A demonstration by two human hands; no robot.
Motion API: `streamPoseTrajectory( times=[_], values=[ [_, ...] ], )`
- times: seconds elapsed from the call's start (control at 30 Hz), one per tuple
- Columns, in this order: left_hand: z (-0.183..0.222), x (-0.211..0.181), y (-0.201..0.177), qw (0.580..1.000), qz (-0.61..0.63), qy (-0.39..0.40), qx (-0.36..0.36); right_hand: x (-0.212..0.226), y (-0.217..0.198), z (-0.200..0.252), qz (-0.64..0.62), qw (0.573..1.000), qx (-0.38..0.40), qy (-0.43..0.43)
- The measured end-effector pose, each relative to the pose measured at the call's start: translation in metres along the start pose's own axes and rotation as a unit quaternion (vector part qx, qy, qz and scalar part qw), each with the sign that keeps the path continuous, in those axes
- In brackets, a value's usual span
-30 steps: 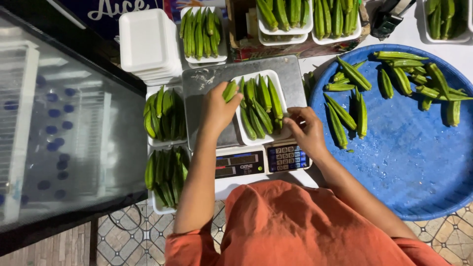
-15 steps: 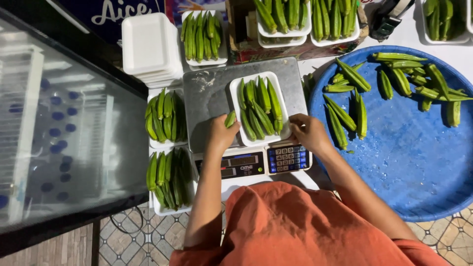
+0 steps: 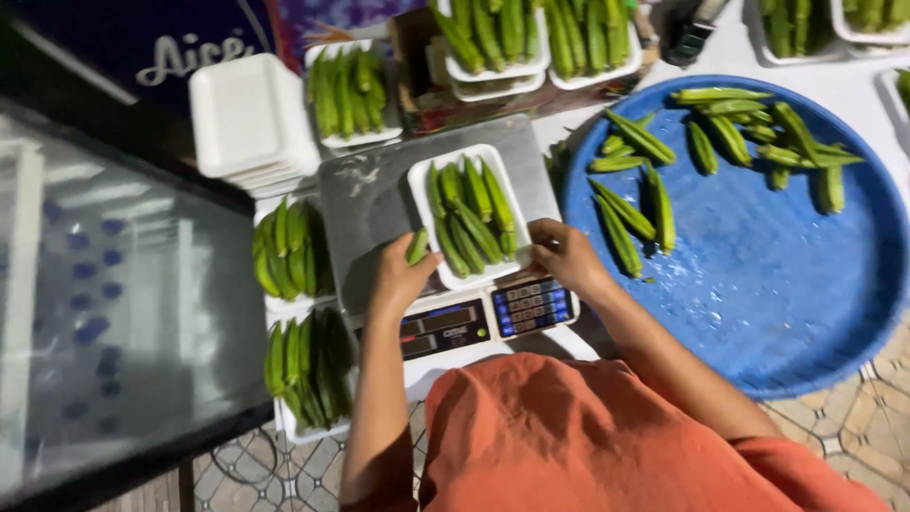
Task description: A person is picking okra pods from a large blue tray and placing them into small white styrofoam trays on a digital scale to weigh them.
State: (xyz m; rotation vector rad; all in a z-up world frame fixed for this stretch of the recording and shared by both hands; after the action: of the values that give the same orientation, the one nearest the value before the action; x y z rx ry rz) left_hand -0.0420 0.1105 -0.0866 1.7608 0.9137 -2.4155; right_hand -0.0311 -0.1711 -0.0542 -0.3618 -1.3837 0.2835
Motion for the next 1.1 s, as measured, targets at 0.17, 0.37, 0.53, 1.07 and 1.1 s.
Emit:
streamPoseTrajectory(
  times=[0.17,0.37,0.53,1.07,1.1],
  values=[
    [0.013,-0.021,-0.001,0.999,0.015,0.0,0.029,-0.023,-0.007,-0.005,-0.151,0.985,-0.041,0.07],
    [0.03,-0.055,0.032,0.998,0.023,0.029,0.045,-0.039,-0.059,0.002,-0.208,0.973,-0.075,0.063],
    [0.047,-0.087,0.09,0.994,0.032,0.054,0.085,-0.034,-0.126,0.016,-0.212,0.966,-0.133,0.069],
    [0.183,-0.157,0.357,0.966,0.126,0.026,0.223,-0.181,-0.374,0.03,-0.35,0.89,-0.246,0.16],
    [0.192,-0.16,0.369,0.961,0.133,0.024,0.243,-0.191,-0.39,0.026,-0.363,0.883,-0.257,0.153]
  ],
)
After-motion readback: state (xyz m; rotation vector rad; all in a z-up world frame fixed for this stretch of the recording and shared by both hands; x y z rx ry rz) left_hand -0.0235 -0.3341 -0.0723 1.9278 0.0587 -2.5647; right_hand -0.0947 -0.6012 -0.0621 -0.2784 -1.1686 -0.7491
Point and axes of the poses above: each hand's wrist, its own z-axis away from the middle knuckle, its own y-axis out of the palm, x = y × z, the point moved 2 cm from there along -z, towards the middle knuckle, and after that the axes turned 15 degrees about -x, right-handed, at the moved point
